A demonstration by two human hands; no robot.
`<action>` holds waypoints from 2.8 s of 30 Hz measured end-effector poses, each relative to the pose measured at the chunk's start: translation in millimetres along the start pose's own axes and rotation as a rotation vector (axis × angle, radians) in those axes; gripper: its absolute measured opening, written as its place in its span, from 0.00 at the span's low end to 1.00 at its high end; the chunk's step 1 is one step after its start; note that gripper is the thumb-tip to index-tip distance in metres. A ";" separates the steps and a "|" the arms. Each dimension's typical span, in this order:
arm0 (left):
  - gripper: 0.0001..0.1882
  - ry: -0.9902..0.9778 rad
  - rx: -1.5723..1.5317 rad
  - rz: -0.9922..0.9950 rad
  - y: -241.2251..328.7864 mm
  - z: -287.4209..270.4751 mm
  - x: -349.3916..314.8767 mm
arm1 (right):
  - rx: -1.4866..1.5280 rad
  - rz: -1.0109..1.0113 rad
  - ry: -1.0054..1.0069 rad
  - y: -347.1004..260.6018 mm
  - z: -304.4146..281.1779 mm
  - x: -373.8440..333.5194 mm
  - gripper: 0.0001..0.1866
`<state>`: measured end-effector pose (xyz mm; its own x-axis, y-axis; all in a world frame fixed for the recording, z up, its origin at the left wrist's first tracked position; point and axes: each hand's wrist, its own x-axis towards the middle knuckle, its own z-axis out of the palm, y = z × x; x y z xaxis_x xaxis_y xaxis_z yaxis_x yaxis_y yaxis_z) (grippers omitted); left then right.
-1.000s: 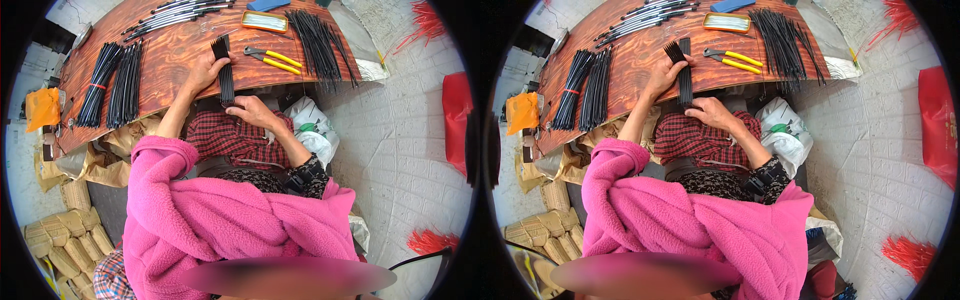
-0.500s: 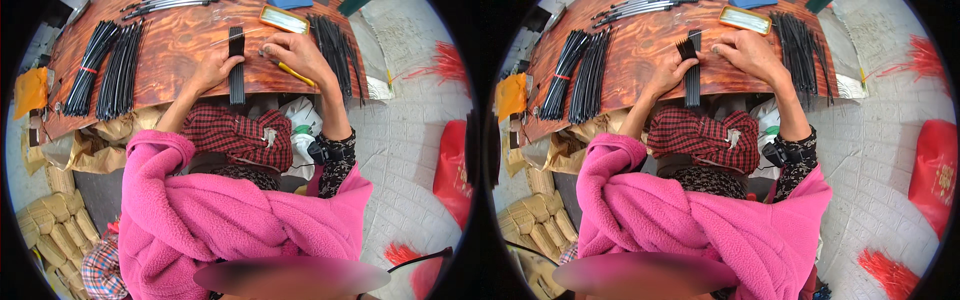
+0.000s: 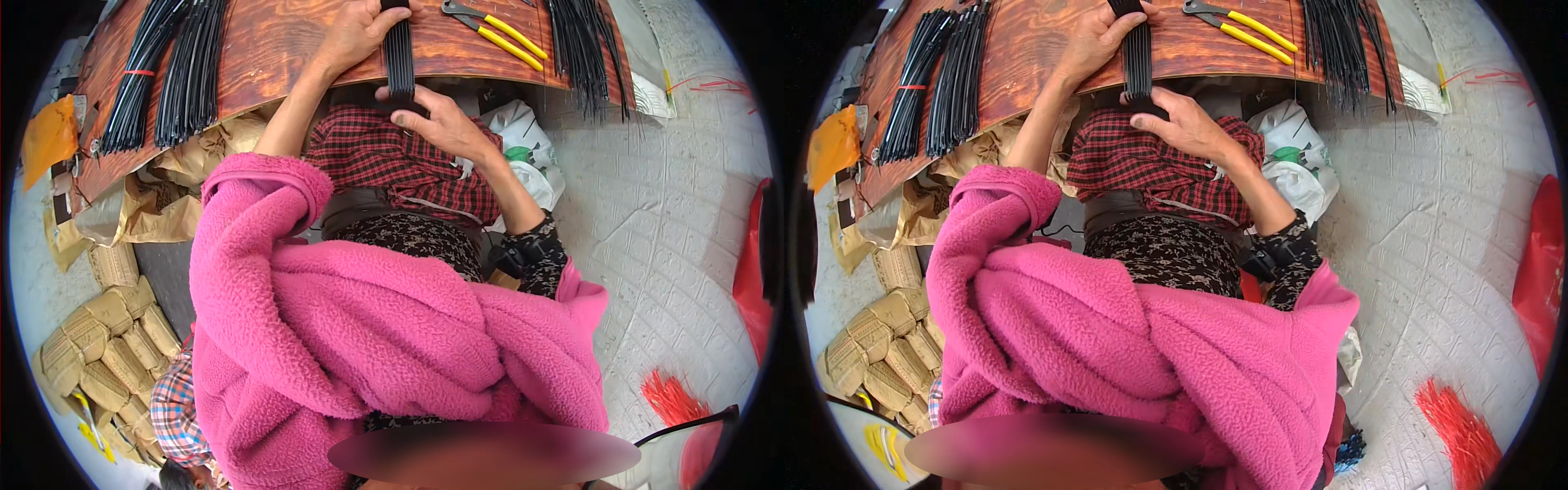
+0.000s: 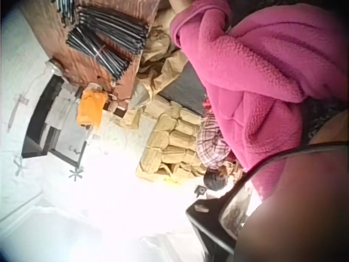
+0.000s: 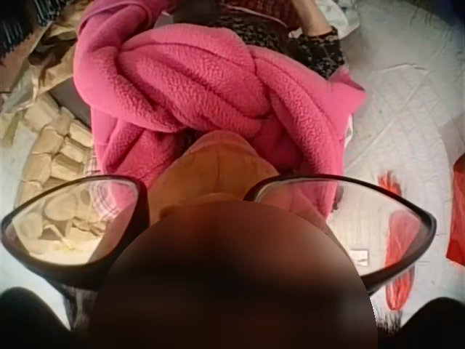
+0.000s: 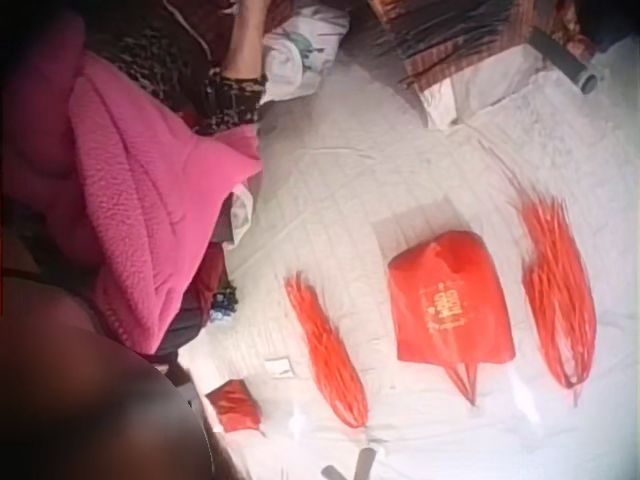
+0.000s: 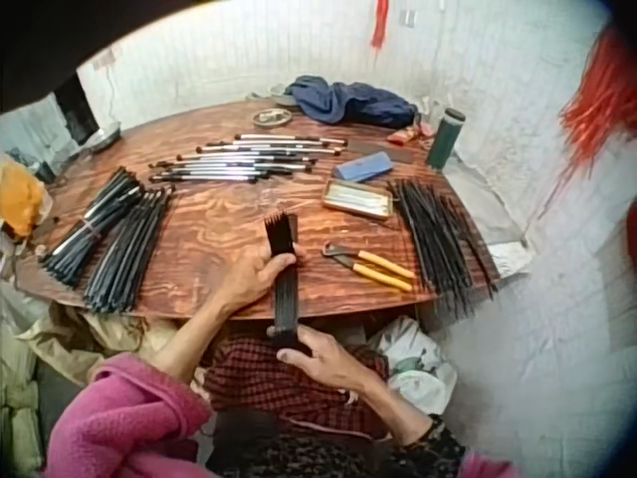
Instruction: Bundling and trimming black hair fibers using hand tools and ties.
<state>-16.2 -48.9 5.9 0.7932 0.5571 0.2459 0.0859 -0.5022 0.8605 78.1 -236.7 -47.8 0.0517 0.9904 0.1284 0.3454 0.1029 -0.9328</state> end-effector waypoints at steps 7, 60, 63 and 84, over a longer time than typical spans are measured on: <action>0.14 -0.182 -0.115 0.082 8.5 -15.3 -11.7 | 0.390 -0.051 -0.035 -36.2 9.3 5.6 0.12; 0.16 -0.091 0.182 0.442 50.4 3.3 -93.0 | -0.229 -0.469 0.004 -80.2 6.9 -47.3 0.13; 0.13 -0.116 0.181 0.440 48.0 4.3 -101.2 | -0.276 -0.487 0.027 -79.7 9.4 -54.4 0.13; 0.11 -0.006 0.281 0.607 21.4 15.0 -122.1 | -0.787 -0.266 -0.082 -79.4 8.4 -79.6 0.26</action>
<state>-102.2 -137.6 -12.4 0.7538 0.1182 0.6464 -0.2233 -0.8791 0.4211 38.7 -322.9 13.2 -0.1815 0.9489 0.2581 0.8921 0.2694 -0.3628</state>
